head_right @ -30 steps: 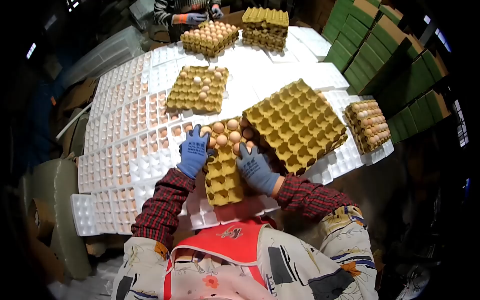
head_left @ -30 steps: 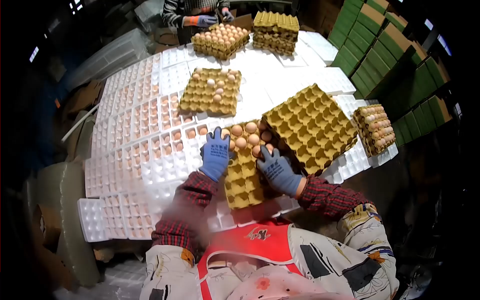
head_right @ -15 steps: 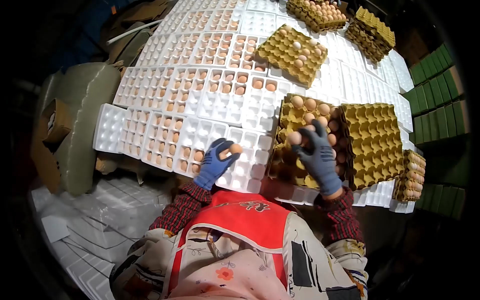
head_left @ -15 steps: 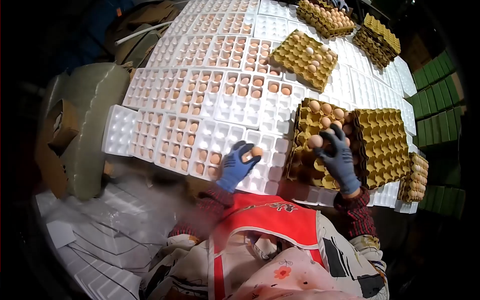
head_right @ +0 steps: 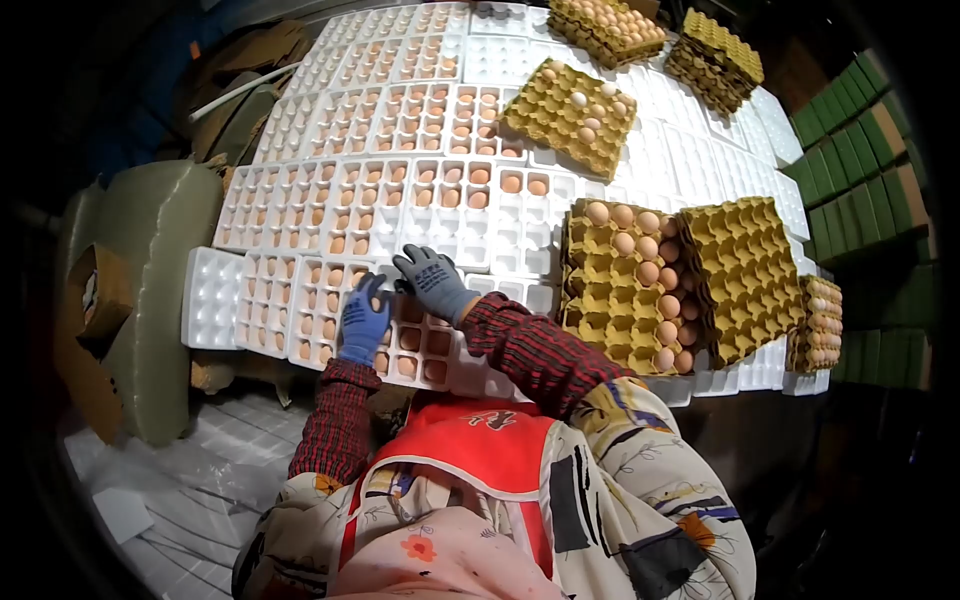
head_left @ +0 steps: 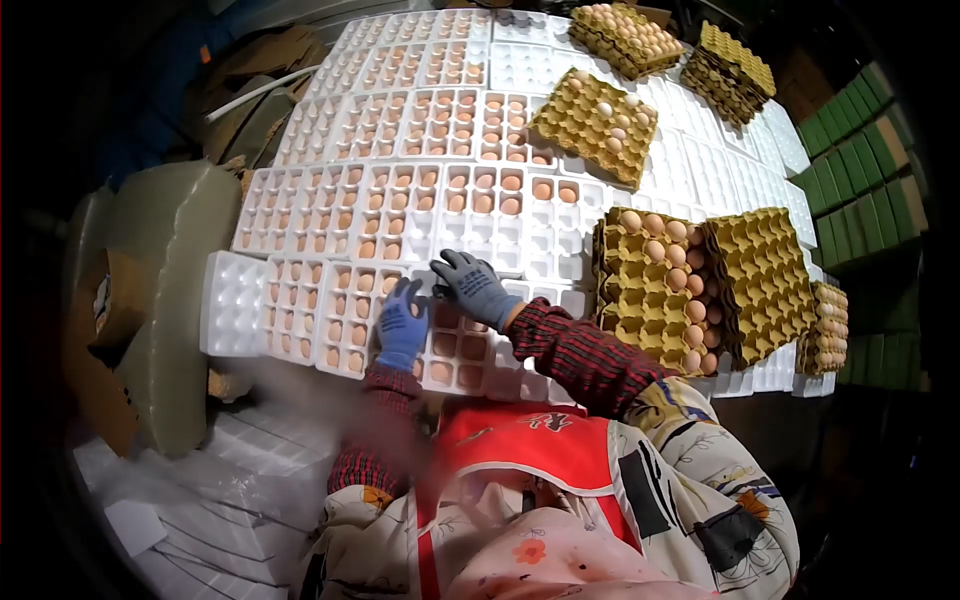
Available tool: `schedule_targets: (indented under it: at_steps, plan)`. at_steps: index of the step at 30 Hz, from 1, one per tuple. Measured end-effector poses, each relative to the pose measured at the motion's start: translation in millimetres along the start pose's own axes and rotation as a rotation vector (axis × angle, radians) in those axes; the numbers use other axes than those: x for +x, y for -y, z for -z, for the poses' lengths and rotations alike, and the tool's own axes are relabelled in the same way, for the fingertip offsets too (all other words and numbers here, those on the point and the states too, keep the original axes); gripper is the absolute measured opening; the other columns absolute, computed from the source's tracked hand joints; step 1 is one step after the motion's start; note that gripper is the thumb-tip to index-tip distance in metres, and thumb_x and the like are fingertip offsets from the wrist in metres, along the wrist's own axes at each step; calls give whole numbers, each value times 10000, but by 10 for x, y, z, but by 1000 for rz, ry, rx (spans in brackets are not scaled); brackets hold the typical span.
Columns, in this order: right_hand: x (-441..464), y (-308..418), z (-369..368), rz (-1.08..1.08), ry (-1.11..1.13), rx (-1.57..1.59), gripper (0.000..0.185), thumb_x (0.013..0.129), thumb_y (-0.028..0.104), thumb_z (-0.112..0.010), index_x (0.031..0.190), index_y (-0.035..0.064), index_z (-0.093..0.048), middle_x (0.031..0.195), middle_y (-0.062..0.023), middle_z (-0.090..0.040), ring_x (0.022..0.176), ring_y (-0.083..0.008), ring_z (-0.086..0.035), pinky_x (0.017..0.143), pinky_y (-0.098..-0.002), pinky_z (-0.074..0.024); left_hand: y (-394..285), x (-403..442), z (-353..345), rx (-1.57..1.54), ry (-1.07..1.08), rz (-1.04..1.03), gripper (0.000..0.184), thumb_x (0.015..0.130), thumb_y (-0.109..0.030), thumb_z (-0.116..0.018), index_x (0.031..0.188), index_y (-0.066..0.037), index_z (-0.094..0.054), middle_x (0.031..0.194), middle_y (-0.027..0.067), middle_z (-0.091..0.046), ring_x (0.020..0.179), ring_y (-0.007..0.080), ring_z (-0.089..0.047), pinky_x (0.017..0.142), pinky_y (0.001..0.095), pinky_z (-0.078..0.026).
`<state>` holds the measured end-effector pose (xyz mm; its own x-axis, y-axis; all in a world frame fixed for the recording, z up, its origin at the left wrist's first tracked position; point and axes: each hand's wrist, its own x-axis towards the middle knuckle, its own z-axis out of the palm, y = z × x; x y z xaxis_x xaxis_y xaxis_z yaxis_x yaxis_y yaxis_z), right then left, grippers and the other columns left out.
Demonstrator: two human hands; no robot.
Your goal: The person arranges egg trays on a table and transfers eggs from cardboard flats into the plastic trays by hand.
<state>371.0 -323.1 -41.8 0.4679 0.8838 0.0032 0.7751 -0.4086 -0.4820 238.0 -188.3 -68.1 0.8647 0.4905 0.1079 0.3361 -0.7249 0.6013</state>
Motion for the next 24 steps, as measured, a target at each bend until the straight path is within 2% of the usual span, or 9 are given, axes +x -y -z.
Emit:
schedule_targets:
  at_steps: [1,3,7,9,12,15,19,21,24]
  plan:
    - [19,-42,-155,24,-202,-53,593,856,336,-657,1389,142,-483,1442,-202,-436,1245,-399,-487,1025,-553,-407,155,126,-55,-238,-44,12,294,884,-146,-641,1152,-27,-655,1261,200,-610,1202,359,-553,1017,427,-446]
    - [-133,-67,-259,-89,-94,-225,640,858,392,-637,1412,120,-465,1449,-221,-425,1305,-421,-421,1068,-581,-328,201,360,-194,-270,-240,-113,315,885,-90,-637,1186,1,-641,1275,207,-598,1223,359,-537,1049,414,-417]
    - [-657,86,275,-102,29,-39,536,860,372,-628,1324,119,-538,1358,-185,-485,1272,-376,-451,1043,-548,-345,273,463,-419,463,-116,-200,531,972,-368,-540,1424,-100,-466,1496,137,-438,1393,344,-376,1144,499,-300]
    - [-1181,-17,675,-5,-361,90,427,850,311,-660,1223,111,-598,1253,-151,-545,1174,-337,-530,990,-475,-410,25,403,-388,732,-17,-88,631,993,-341,-526,1525,-100,-287,1549,132,-357,1434,286,-340,1151,482,-319]
    - [-1968,-461,1674,-288,-546,-88,359,775,161,-704,1125,123,-635,1113,-79,-608,964,-302,-604,833,-421,-476,-818,522,-327,64,-7,-167,479,939,-232,-629,1358,-42,-495,1422,167,-486,1323,313,-467,1063,416,-429]
    - [-2536,-1039,2185,-453,-366,-418,304,757,120,-679,1055,168,-650,1053,-58,-603,916,-287,-600,800,-423,-475,-1879,643,-579,-415,188,-415,420,867,-274,-720,1224,-68,-643,1159,166,-667,1072,327,-635,917,403,-507]
    - [-2632,-1513,2105,-284,-203,-494,240,743,87,-654,967,172,-645,1003,-51,-620,923,-270,-614,788,-395,-499,-3199,623,-1031,-92,246,-854,443,823,-338,-728,1185,-108,-614,1125,109,-646,945,307,-648,781,424,-522]
    - [-2668,-1595,2158,-274,-269,-285,183,768,123,-665,950,147,-654,965,-54,-631,902,-273,-622,775,-406,-513,-3371,709,-1312,134,427,-823,399,827,-340,-703,1148,-131,-591,1086,81,-622,919,289,-642,733,429,-511]
    - [-2731,-1509,2283,-245,-605,212,275,848,182,-686,1111,99,-675,1052,-91,-663,970,-261,-642,834,-354,-530,-3338,782,-1403,-76,321,-805,295,842,-292,-708,1078,-128,-644,1041,94,-652,874,321,-649,747,439,-525]
